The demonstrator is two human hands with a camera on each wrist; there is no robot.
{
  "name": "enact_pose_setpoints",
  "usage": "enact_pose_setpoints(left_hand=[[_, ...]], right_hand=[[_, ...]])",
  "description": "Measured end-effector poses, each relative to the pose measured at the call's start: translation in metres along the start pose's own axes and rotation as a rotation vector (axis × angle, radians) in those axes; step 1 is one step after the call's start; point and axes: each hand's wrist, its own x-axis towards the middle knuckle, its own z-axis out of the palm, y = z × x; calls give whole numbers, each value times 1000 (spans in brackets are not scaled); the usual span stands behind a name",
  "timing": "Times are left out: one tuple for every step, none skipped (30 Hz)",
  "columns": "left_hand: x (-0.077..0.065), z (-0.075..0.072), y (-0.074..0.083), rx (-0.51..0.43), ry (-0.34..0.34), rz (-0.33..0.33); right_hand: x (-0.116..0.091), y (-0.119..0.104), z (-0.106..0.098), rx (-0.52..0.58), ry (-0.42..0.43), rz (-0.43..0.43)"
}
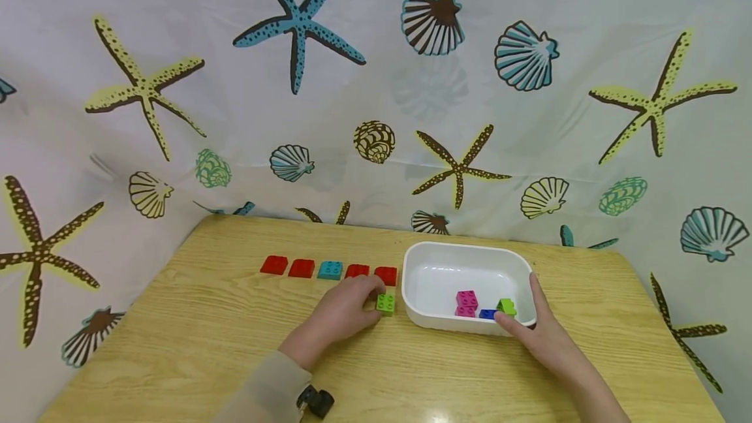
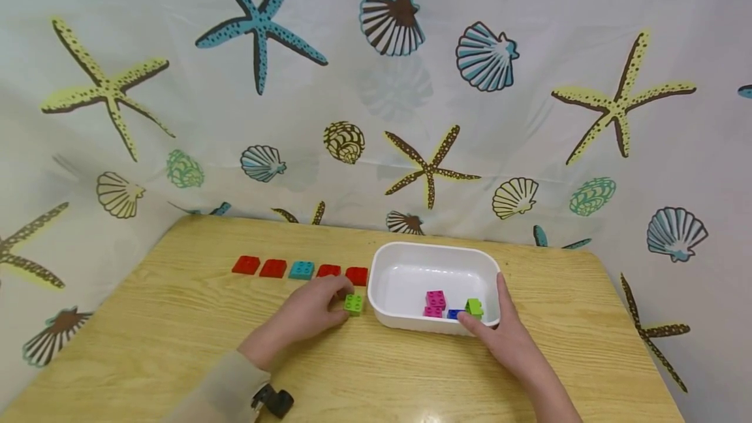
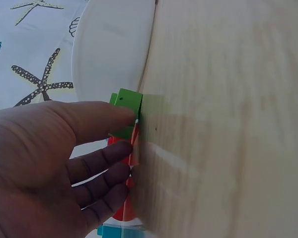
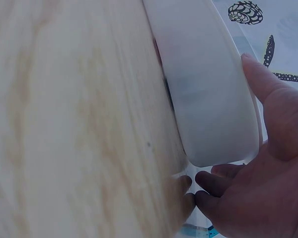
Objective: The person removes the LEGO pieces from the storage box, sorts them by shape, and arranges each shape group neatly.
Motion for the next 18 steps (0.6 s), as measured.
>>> enact_pose_setpoints(left_hand=[[0,0,0,5,3,-1],[0,1,1,9,5,-1],[0,1,1,13,7,-2],[0,2,1,16,10,-4],[-1,2,2,17,11,-8],[-1,2,1,19,14,-7],[-1,3,1,18,16,-5],[-1,3,1,17,17,-6],[-1,3,1,17,19,-6],[-1,3,1,17,20,-6],[-1,3,0,16,21,-5],[-1,4,0,16,22,-5],[-1,4,0,15,22,-5],[-1,4,-1,14,20,-7],[-1,4,-1,14,20,-9],[-1,5,-1,13,19,-10],[-1,5,-1,11,19,-10],[-1,5,-1,10,18,-11]], right_hand=[[0,0,0,1,1,0],[0,0,0,5,1,0],[0,0,0,7,1,2],[0,0,0,11,1,2],[0,0,0,11,1,1],[0,0,0,12,1,2],[-1,0,0,13,1,1],[-1,0,0,12,0,0],[-1,-1,0,12,0,-1],[-1,-1,0,10,-1,-2],[-1,-1,-1,10,-1,-3],[-1,-1,-1,11,-2,-5],[-1,-1,-1,12,-3,-7],[-1,-1,-1,14,-4,-8],[-1,-1,-1,18,-4,-7],[-1,0,0,20,-5,-7],[-1,0,0,22,-5,-7],[-1,0,0,23,-5,-6]])
